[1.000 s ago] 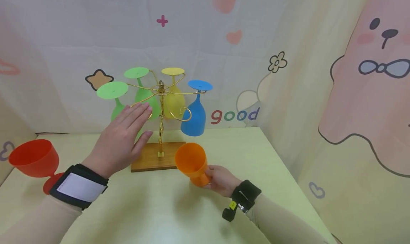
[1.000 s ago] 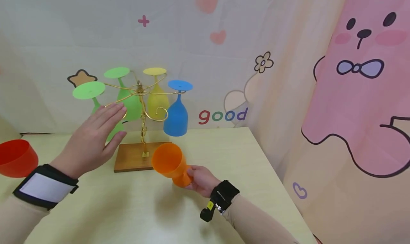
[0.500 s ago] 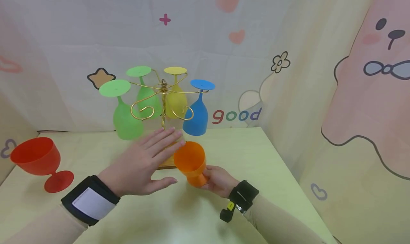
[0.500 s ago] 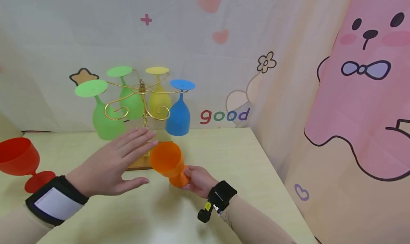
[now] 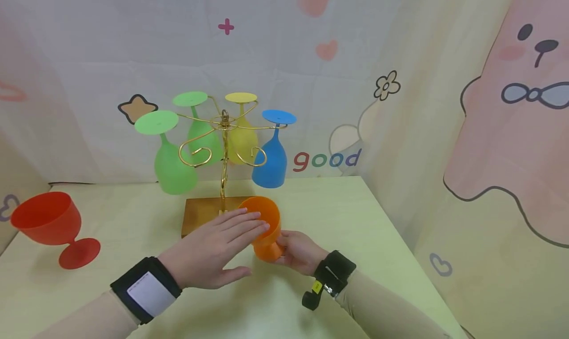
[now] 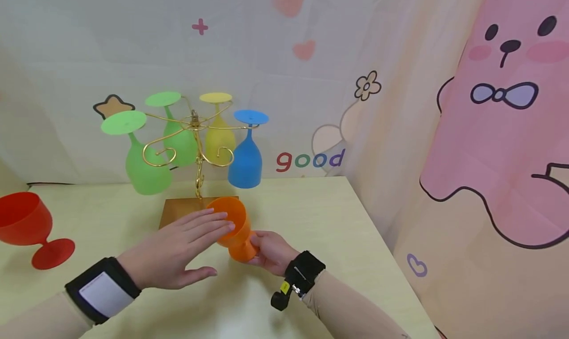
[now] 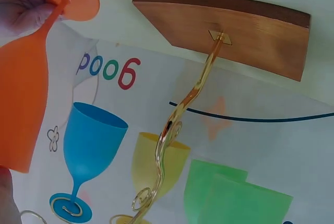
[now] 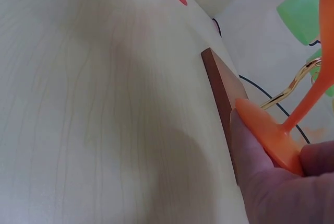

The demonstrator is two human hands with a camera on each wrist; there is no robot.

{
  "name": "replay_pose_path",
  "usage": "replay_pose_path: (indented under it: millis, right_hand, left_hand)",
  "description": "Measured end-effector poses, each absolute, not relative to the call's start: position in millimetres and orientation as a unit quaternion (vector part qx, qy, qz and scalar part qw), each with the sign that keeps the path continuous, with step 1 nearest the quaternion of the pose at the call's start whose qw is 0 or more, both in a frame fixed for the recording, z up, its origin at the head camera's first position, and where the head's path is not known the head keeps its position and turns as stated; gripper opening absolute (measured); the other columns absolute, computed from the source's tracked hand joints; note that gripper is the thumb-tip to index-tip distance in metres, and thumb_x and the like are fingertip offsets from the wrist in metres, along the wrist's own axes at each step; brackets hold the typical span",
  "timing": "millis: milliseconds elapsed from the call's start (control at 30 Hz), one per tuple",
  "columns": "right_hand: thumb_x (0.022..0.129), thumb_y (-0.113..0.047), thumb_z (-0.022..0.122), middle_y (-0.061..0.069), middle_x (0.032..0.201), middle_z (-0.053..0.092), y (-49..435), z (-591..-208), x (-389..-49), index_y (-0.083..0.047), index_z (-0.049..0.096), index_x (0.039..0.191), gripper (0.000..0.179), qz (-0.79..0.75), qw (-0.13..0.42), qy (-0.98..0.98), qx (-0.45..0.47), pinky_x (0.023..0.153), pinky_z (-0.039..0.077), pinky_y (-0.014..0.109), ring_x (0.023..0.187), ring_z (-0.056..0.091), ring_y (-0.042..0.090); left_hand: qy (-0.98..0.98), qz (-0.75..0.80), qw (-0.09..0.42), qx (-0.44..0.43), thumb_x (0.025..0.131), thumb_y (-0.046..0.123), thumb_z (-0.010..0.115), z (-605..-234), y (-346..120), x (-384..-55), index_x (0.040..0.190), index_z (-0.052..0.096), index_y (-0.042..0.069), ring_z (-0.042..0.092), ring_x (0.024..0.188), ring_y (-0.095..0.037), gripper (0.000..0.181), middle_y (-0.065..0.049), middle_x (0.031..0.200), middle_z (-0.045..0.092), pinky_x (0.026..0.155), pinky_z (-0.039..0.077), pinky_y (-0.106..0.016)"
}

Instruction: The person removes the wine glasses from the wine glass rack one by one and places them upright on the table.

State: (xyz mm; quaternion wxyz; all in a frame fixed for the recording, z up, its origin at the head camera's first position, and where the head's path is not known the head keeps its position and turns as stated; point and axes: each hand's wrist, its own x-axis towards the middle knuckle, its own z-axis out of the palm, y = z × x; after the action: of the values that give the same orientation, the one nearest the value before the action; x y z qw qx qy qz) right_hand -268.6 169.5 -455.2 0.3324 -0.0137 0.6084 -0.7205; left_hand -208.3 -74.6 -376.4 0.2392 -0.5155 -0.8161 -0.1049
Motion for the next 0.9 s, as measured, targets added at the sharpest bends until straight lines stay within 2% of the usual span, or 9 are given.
replay_pose_path:
  millis: [233, 333, 433, 533, 633, 767, 900]
  right_hand:
    - [0.100, -0.022, 0.049, 0.011, 0.114, 0.062, 169, -454, -267, 0.003, 0.048, 0.133, 0.042, -0.718, 0.335, 0.610, -0.022, 0.090, 0.056, 0.037, 0.101, 0.060, 0.028]
    - [0.100, -0.020, 0.049, 0.011, 0.113, 0.062, 167, -454, -265, 0.003, 0.050, 0.132, 0.040, -0.711, 0.336, 0.617, -0.029, 0.090, 0.056, 0.037, 0.100, 0.061, 0.027]
    - [0.100, -0.016, 0.047, 0.011, 0.112, 0.062, 165, -455, -264, 0.003, 0.051, 0.130, 0.036, -0.707, 0.340, 0.619, -0.032, 0.088, 0.057, 0.036, 0.099, 0.061, 0.027]
    - [0.100, -0.015, 0.047, 0.011, 0.113, 0.062, 162, -456, -264, 0.004, 0.050, 0.130, 0.035, -0.705, 0.345, 0.618, -0.033, 0.090, 0.056, 0.037, 0.099, 0.061, 0.026]
    - [0.100, -0.020, 0.048, 0.012, 0.114, 0.062, 161, -457, -264, 0.001, 0.051, 0.131, 0.037, -0.681, 0.335, 0.648, -0.055, 0.092, 0.055, 0.040, 0.098, 0.061, 0.026]
    - [0.101, -0.025, 0.047, 0.014, 0.116, 0.063, 161, -454, -266, -0.002, 0.054, 0.130, 0.037, -0.604, 0.255, 0.748, -0.108, 0.092, 0.055, 0.045, 0.096, 0.062, 0.026]
    - [0.101, -0.027, 0.046, 0.012, 0.125, 0.062, 165, -447, -270, -0.006, 0.053, 0.132, 0.038, -0.429, 0.100, 0.880, -0.176, 0.093, 0.054, 0.047, 0.105, 0.060, 0.024]
  left_hand:
    - [-0.839, -0.092, 0.206, -0.495, 0.082, 0.031, 0.073, -379, -70, -208, 0.135, 0.051, 0.009, 0.045, 0.125, -0.019, 0.061, -0.004, 0.130, 0.060, 0.109, 0.041, -0.044]
    - [-0.843, -0.087, 0.211, -0.488, 0.088, 0.021, 0.067, -382, -68, -209, 0.126, 0.054, 0.009, 0.049, 0.114, -0.016, 0.042, 0.000, 0.116, 0.063, 0.106, 0.042, -0.040]
    - [-0.847, -0.091, 0.206, -0.481, 0.092, 0.010, 0.058, -383, -69, -209, 0.119, 0.053, 0.011, 0.047, 0.104, -0.013, 0.028, 0.003, 0.104, 0.059, 0.101, 0.044, -0.037]
    - [-0.853, -0.096, 0.196, -0.473, 0.092, 0.004, 0.053, -384, -71, -208, 0.116, 0.052, 0.012, 0.046, 0.099, -0.012, 0.026, 0.004, 0.099, 0.056, 0.098, 0.044, -0.035]
    - [-0.859, -0.098, 0.191, -0.465, 0.092, 0.003, 0.053, -383, -73, -208, 0.116, 0.053, 0.013, 0.045, 0.097, -0.011, 0.026, 0.005, 0.098, 0.056, 0.095, 0.044, -0.034]
    - [-0.860, -0.095, 0.197, -0.461, 0.091, 0.002, 0.053, -382, -77, -208, 0.116, 0.053, 0.013, 0.045, 0.094, -0.011, 0.027, 0.006, 0.097, 0.056, 0.091, 0.043, -0.032]
    - [-0.855, -0.089, 0.215, -0.464, 0.089, -0.001, 0.052, -383, -83, -208, 0.113, 0.053, 0.012, 0.045, 0.091, -0.012, 0.028, 0.005, 0.094, 0.055, 0.091, 0.043, -0.033]
